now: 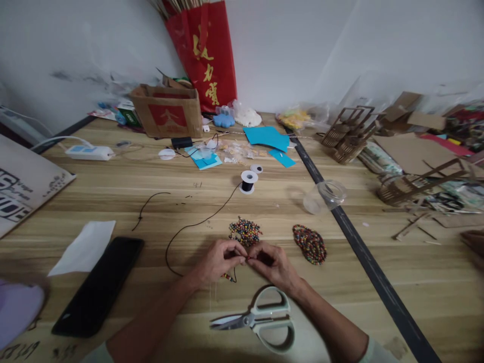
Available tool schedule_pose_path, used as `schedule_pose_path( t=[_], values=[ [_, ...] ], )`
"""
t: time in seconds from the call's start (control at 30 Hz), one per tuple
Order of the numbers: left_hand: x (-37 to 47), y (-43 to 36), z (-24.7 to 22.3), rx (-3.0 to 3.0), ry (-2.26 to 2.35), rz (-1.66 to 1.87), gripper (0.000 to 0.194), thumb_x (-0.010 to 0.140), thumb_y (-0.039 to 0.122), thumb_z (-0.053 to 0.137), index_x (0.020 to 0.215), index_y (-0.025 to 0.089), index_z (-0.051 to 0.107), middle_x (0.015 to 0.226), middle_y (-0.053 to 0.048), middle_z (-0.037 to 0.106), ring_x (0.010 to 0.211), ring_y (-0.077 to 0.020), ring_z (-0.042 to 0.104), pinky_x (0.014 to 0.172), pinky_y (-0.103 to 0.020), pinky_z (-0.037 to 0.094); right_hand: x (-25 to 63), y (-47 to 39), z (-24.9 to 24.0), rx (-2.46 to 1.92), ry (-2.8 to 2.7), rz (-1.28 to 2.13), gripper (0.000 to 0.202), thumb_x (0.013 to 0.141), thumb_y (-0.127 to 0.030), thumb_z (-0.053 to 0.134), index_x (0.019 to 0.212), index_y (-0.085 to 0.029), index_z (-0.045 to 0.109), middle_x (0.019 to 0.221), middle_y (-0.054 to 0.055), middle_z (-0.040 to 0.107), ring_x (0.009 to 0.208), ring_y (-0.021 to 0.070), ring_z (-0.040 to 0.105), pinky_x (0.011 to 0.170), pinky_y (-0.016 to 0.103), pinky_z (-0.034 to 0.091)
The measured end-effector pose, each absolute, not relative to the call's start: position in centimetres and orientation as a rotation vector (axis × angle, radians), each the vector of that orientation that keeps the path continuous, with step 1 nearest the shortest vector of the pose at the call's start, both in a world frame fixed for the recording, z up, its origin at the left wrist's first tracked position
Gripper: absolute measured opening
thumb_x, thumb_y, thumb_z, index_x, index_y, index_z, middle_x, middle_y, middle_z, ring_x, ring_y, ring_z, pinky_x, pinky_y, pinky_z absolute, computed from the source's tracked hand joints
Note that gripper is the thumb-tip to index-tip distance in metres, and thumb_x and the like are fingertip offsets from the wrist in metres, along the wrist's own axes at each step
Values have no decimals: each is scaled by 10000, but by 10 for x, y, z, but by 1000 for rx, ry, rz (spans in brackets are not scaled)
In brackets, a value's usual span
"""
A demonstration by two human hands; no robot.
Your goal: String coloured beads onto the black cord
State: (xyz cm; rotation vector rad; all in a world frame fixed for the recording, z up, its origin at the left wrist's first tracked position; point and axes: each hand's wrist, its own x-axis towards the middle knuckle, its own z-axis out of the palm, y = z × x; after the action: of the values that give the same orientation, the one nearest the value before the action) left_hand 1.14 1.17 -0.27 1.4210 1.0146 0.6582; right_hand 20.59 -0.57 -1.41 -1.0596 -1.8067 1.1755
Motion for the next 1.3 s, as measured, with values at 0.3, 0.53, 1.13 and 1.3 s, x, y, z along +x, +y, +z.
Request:
schedule_pose_path(
  t=[0.3, 0.53, 1.13, 1.3],
  values=[
    [10, 12, -2, 1416, 958, 650, 102, 744, 216, 646, 799, 129, 643, 718, -32, 673, 696, -139, 599, 663, -235, 455, 208, -5, -10, -1007, -1859, 1185, 171, 894, -307, 599, 842, -160, 670, 779, 54, 686, 703, 151, 616, 657, 242, 472],
    [6, 15, -8, 1454, 897, 678, 217, 842, 331, 577, 835, 128, 656, 775, -43, 656, 736, -145, 586, 681, -240, 453, 210, -4, -6, -903, -1915, 1090, 201, 943, -308, 526, 884, -173, 663, 840, 69, 681, 789, 166, 623, 725, 271, 486],
    [10, 11, -3, 1276, 857, 585, 298, 651, 303, 785, 793, 139, 580, 693, 10, 633, 652, -111, 576, 647, -229, 447, 206, -5, -7, -858, -1938, 1002, 170, 937, -286, 540, 863, -178, 649, 808, 71, 651, 761, 170, 600, 700, 290, 473],
    [10, 12, -5, 1296, 894, 600, 263, 673, 320, 760, 730, 131, 585, 647, 20, 576, 609, -95, 526, 595, -211, 413, 206, -5, -8, -898, -1945, 973, 166, 933, -280, 539, 845, -180, 640, 788, 65, 647, 739, 168, 592, 684, 288, 470]
  ],
)
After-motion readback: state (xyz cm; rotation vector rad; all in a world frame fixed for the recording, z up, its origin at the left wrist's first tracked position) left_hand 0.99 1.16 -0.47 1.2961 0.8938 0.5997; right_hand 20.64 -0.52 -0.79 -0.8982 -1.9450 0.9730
